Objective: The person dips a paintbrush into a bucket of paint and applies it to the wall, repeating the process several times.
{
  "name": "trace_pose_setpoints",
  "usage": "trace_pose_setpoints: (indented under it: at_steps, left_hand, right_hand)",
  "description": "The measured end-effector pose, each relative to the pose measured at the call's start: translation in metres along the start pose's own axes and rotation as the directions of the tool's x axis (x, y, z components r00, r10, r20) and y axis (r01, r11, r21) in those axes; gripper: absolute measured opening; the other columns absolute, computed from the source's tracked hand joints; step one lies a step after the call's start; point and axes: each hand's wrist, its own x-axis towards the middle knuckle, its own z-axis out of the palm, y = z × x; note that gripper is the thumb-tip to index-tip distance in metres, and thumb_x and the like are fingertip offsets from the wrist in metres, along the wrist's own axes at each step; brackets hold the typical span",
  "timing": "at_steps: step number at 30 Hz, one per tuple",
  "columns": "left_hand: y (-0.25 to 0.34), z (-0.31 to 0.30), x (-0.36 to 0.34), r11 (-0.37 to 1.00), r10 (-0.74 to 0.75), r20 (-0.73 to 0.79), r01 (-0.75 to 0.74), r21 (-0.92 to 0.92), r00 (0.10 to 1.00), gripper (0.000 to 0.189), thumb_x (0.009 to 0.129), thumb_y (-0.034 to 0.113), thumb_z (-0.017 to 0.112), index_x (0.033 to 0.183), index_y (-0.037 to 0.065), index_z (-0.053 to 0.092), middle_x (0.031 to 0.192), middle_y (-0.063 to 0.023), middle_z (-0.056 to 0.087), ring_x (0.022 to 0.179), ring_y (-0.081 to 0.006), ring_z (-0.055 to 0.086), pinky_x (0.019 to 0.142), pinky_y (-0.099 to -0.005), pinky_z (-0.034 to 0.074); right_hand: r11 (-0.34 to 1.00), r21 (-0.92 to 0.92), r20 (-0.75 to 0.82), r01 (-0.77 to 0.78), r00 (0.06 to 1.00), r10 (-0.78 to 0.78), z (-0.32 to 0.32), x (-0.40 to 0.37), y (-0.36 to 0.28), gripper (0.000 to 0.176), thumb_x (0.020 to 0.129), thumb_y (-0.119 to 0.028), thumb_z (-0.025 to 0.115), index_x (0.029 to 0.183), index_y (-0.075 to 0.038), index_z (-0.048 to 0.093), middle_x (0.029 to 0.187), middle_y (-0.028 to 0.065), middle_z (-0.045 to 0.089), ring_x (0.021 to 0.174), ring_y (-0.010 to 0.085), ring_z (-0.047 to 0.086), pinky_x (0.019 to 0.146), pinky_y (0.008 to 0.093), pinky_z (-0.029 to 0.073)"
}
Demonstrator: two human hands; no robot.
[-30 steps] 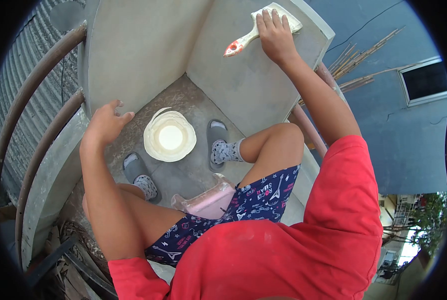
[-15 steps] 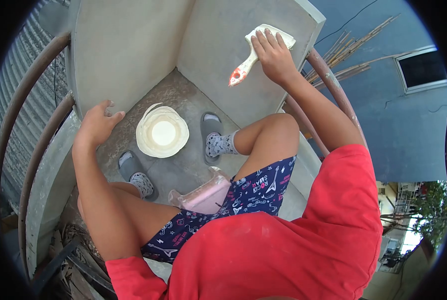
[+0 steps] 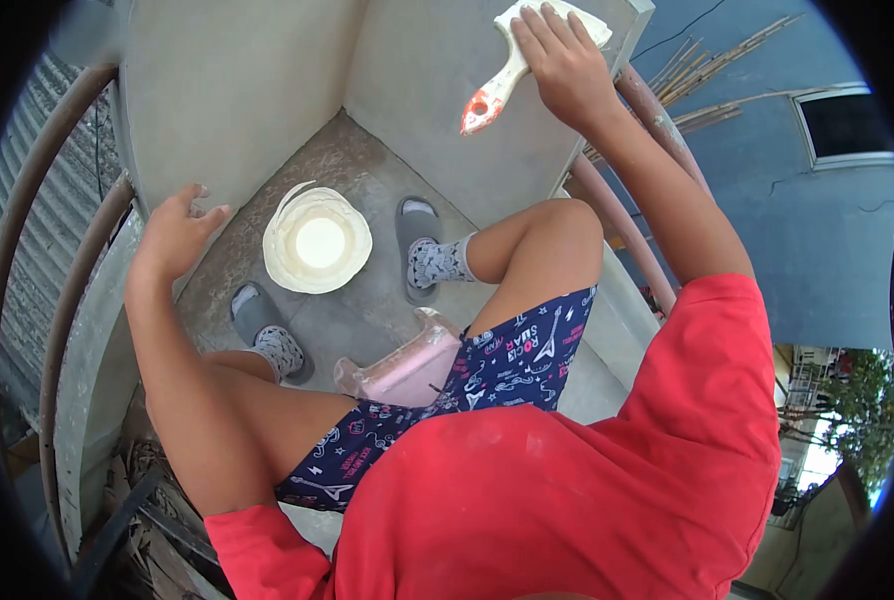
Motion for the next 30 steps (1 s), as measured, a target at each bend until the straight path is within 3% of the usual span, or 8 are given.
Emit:
trace_pose_setpoints:
  at_steps: [3,5,7,17,19,22,24,30]
  left_hand:
    - [0.004,-0.002,-0.001,1.0,0.021,-0.024,-0.021,-0.012,0.999,0.054,0.083,0.031,0.066,0.122,-0.005,0.057,0.104,-0.0283,0.065,0.1,-0.0371,0.064,0.089,-0.0402,0.048]
    - [0.009,-0.005,-0.004,1.0,0.022,-0.012,-0.022,-0.006,1.0,0.054,0.083,0.031,0.066,0.122,-0.005,0.057,0.104,-0.0278,0.065,0.1,-0.0369,0.064,0.089,-0.0397,0.048]
    - [0.008,-0.004,-0.004,1.0,0.02,-0.008,-0.02,-0.016,1.0,0.054,0.083,0.031,0.066,0.122,-0.005,0.057,0.104,-0.028,0.065,0.101,-0.0368,0.064,0.089,-0.0397,0.048]
    - [0.002,0.001,-0.005,1.0,0.017,-0.033,-0.017,-0.012,0.999,0.055,0.083,0.032,0.067,0.122,-0.005,0.057,0.103,-0.0264,0.065,0.098,-0.0351,0.064,0.089,-0.0391,0.048]
    - [0.003,0.002,-0.006,1.0,0.009,-0.01,-0.009,-0.024,1.0,0.055,0.083,0.032,0.067,0.122,-0.004,0.057,0.103,-0.0265,0.065,0.098,-0.0353,0.064,0.088,-0.0392,0.048]
    - [0.005,0.003,-0.005,1.0,0.002,-0.002,-0.002,-0.029,1.0,0.055,0.083,0.032,0.067,0.123,-0.004,0.057,0.102,-0.0266,0.066,0.098,-0.0357,0.065,0.088,-0.0394,0.048]
    - [0.004,0.004,-0.004,1.0,0.008,-0.002,-0.008,-0.009,1.0,0.055,0.083,0.032,0.067,0.123,-0.004,0.056,0.102,-0.0266,0.066,0.098,-0.0359,0.065,0.088,-0.0395,0.048]
    - [0.014,0.007,0.006,0.999,0.048,0.025,-0.048,-0.01,0.999,0.055,0.083,0.032,0.066,0.123,-0.004,0.056,0.102,-0.0264,0.066,0.098,-0.0363,0.065,0.089,-0.0395,0.048]
  right_hand:
    - [0.981,0.157,0.027,-0.117,0.993,0.114,0.0,0.003,0.028,0.037,0.08,-0.008,0.055,0.116,0.003,0.059,0.121,0.017,0.061,0.115,0.033,0.057,0.1,0.0439,0.043]
    - [0.994,-0.078,0.092,0.071,0.994,-0.064,0.018,-0.027,0.019,0.037,0.081,-0.008,0.054,0.116,0.004,0.059,0.121,0.0182,0.061,0.116,0.0341,0.056,0.102,0.0438,0.042]
    - [0.989,0.018,0.181,0.147,0.972,-0.148,0.027,-0.052,0.001,0.038,0.081,-0.007,0.053,0.116,0.005,0.059,0.123,0.0197,0.06,0.119,0.0363,0.054,0.104,0.0445,0.04]
    - [0.98,0.192,0.05,-0.048,0.998,0.039,0.008,-0.019,0.025,0.035,0.08,-0.006,0.055,0.114,0.002,0.06,0.12,0.0139,0.061,0.116,0.0298,0.056,0.103,0.0402,0.043]
    - [0.988,0.11,0.126,0.106,0.985,-0.12,0.022,-0.05,0.002,0.035,0.079,-0.005,0.057,0.112,0.003,0.06,0.118,0.0143,0.062,0.114,0.0285,0.058,0.099,0.0383,0.045]
    - [0.958,0.269,0.171,0.105,0.973,-0.154,0.03,-0.075,-0.031,0.033,0.077,-0.004,0.059,0.11,0.002,0.06,0.115,0.0149,0.063,0.111,0.0286,0.058,0.096,0.0374,0.047]
    - [0.812,0.559,0.223,-0.168,0.974,0.048,0.021,-0.077,-0.046,0.027,0.076,-0.006,0.062,0.103,-0.001,0.063,0.105,0.0136,0.065,0.103,0.0304,0.062,0.09,0.0399,0.049]
    - [0.791,0.487,0.407,-0.37,0.898,0.169,-0.004,-0.044,-0.038,0.011,0.078,-0.012,0.066,0.088,-0.007,0.067,0.084,0.0113,0.064,0.078,0.0324,0.063,0.067,0.0453,0.05]
